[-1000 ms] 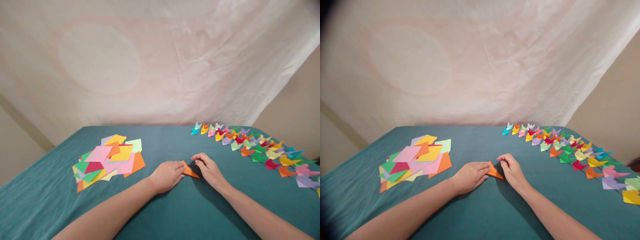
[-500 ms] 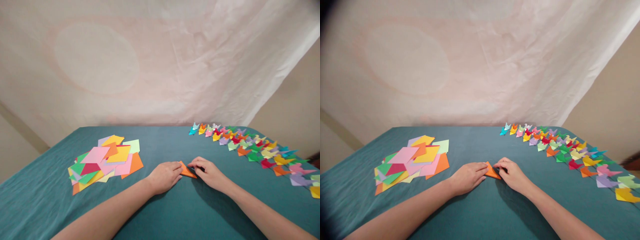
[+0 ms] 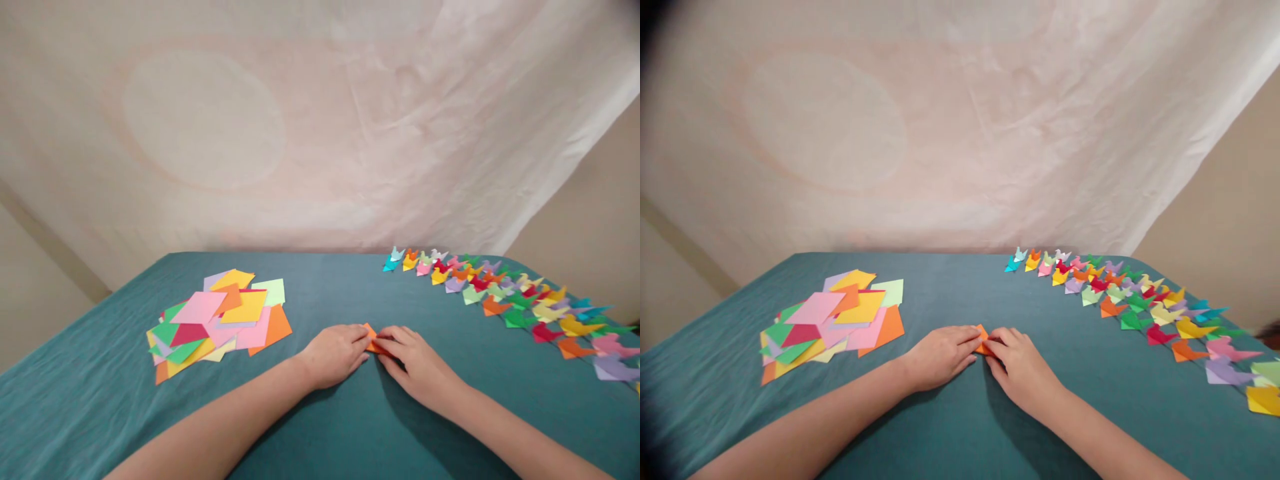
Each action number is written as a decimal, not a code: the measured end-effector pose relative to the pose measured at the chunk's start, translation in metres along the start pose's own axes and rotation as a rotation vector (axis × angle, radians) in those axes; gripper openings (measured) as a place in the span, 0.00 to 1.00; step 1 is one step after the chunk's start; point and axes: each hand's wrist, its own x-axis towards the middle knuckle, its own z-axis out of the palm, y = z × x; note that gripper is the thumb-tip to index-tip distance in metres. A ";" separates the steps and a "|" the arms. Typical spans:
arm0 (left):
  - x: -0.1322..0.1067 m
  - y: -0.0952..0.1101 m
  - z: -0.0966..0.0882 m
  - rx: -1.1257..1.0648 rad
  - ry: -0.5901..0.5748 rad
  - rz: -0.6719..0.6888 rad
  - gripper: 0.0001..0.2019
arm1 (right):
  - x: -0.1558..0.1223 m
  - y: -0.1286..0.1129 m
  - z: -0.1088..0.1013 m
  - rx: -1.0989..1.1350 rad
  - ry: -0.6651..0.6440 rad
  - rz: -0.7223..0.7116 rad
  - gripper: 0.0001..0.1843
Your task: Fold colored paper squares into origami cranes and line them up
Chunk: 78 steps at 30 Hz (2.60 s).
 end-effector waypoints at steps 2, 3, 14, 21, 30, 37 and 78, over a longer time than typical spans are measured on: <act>0.000 0.000 0.000 0.001 0.003 0.002 0.17 | -0.002 -0.004 0.003 -0.075 0.021 -0.015 0.13; 0.000 0.000 0.000 0.002 0.004 0.004 0.17 | -0.002 -0.004 0.005 -0.104 0.029 -0.024 0.13; 0.000 -0.017 -0.022 -0.266 -0.027 0.050 0.16 | -0.003 -0.011 0.006 -0.284 -0.016 -0.040 0.13; -0.001 -0.033 -0.016 -0.562 -0.023 -0.109 0.23 | -0.001 -0.015 0.003 -0.341 -0.014 -0.072 0.15; 0.000 -0.031 -0.011 -0.611 0.011 -0.179 0.21 | 0.000 -0.017 0.005 -0.432 -0.056 -0.068 0.19; 0.001 -0.027 -0.007 -0.584 0.066 -0.215 0.18 | -0.002 -0.017 0.008 -0.471 -0.066 -0.068 0.21; 0.002 -0.021 0.008 -0.539 0.159 -0.309 0.23 | -0.002 -0.016 0.005 -0.488 -0.136 -0.047 0.22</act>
